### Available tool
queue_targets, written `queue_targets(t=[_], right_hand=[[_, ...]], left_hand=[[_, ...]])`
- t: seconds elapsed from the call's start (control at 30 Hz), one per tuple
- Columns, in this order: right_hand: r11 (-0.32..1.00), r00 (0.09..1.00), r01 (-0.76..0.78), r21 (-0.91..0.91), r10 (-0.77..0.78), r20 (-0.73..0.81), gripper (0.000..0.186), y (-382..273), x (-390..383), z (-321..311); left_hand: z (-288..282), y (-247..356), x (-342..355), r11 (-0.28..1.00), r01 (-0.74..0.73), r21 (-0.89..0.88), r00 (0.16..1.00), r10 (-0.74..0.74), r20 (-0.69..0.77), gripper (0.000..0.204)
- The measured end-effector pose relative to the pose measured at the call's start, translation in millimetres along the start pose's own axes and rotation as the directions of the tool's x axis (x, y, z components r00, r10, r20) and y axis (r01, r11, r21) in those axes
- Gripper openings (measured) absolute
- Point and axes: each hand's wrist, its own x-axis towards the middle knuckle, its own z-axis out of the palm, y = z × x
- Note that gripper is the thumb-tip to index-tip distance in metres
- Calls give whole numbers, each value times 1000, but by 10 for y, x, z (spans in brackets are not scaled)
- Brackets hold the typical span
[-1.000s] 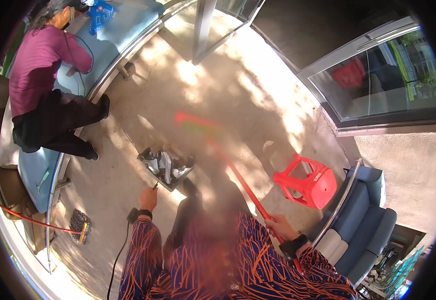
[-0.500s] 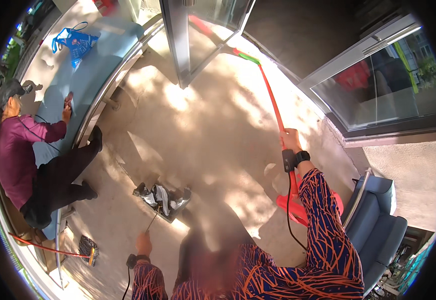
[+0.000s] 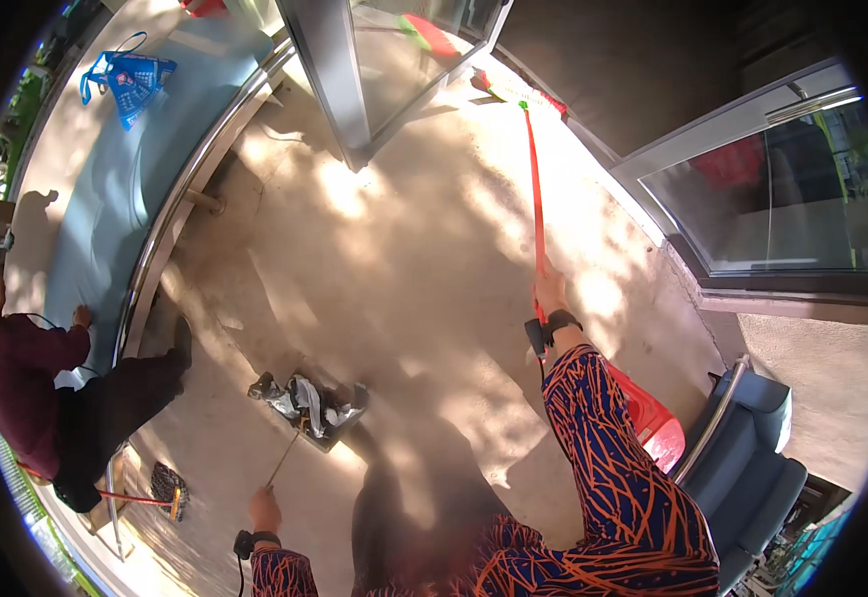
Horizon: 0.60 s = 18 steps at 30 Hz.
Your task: Sweeping the floor on an outdoor patio using a broom and collecting debris into a plastic bag.
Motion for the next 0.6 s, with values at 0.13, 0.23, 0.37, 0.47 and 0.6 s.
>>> queue_targets(t=[0.13, 0.23, 0.37, 0.47, 0.6], right_hand=[[993, 982, -110, -43, 116, 152, 56, 801, -1229, -724], [947, 924, -316, 59, 294, 244, 58, 683, -2607, -1326], [844, 832, -515, 146, 453, 320, 54, 209, -4096, -1933], [820, 829, -536, 199, 467, 306, 53, -85, -4603, -2108], [809, 903, -428, 402, 372, 213, 46, -391, -4440, -2126]], left_hand=[[-32, 24, -101, 999, -34, 39, 999, 34, -19, 24], [-109, 79, -162, 998, -1, 62, 1000, 0, 17, 27], [-197, 280, -220, 996, -17, 84, 1000, 15, 26, 31], [-212, 283, -278, 996, -63, 66, 998, 63, -5, 33], [-221, 312, -271, 992, -73, 99, 997, 76, -23, 35]])
